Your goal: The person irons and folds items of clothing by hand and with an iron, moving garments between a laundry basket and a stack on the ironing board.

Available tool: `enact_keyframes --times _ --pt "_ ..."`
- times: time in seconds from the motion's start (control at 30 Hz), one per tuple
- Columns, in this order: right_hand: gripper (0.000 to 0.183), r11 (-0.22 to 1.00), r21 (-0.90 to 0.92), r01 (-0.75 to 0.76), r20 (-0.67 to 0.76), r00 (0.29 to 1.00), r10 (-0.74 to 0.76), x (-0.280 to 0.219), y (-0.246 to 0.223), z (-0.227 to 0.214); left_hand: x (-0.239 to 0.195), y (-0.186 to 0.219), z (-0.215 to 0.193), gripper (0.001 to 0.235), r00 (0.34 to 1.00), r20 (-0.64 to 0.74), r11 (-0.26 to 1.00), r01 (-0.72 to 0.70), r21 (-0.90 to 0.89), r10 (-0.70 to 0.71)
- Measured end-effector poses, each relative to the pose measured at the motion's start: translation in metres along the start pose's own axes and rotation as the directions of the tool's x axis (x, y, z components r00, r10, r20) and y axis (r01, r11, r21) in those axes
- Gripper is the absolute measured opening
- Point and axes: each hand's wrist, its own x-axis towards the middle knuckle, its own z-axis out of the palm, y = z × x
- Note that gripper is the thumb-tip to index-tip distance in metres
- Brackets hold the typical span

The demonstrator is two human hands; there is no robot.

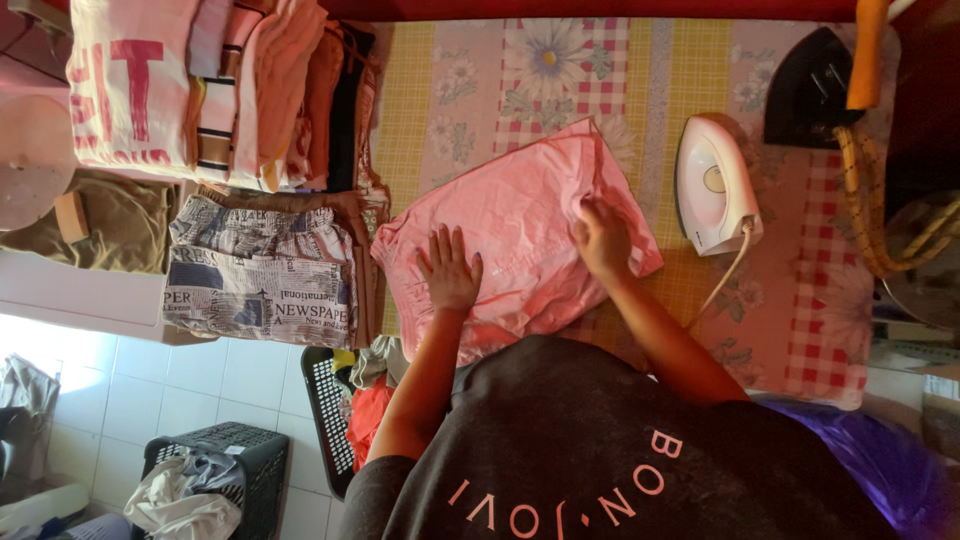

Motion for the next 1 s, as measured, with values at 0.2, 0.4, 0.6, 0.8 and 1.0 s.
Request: enact_keyframes --times 0.2,0.4,0.6,0.8,1.0 --pt "0.020 0.997 -0.004 0.083 -0.013 0.996 -0.083 0.002 0.017 -0.006 0.001 0.000 -0.001 0.070 1.000 0.004 1.000 0.008 -0.026 -0.008" --pt "0.023 0.994 -0.065 0.085 0.018 0.996 -0.084 0.002 0.021 0.000 0.001 0.000 0.000 0.070 1.000 -0.005 0.999 0.009 -0.031 -0.009" --pt "0.017 0.905 0.414 -0.092 -0.003 0.995 0.102 0.003 0.055 0.012 0.001 -0.003 0.003 0.072 1.000 0.015 1.000 0.012 -0.029 -0.012" --pt "0.030 0.969 -0.049 0.243 -0.152 0.957 -0.248 0.028 0.065 -0.019 0.006 0.000 0.001 0.070 0.999 0.021 0.998 0.029 -0.051 -0.028" --pt "0.024 0.969 -0.079 0.233 -0.105 0.965 -0.240 0.034 0.088 -0.011 0.005 -0.011 -0.007 0.062 0.989 -0.108 0.994 0.093 -0.060 -0.099"
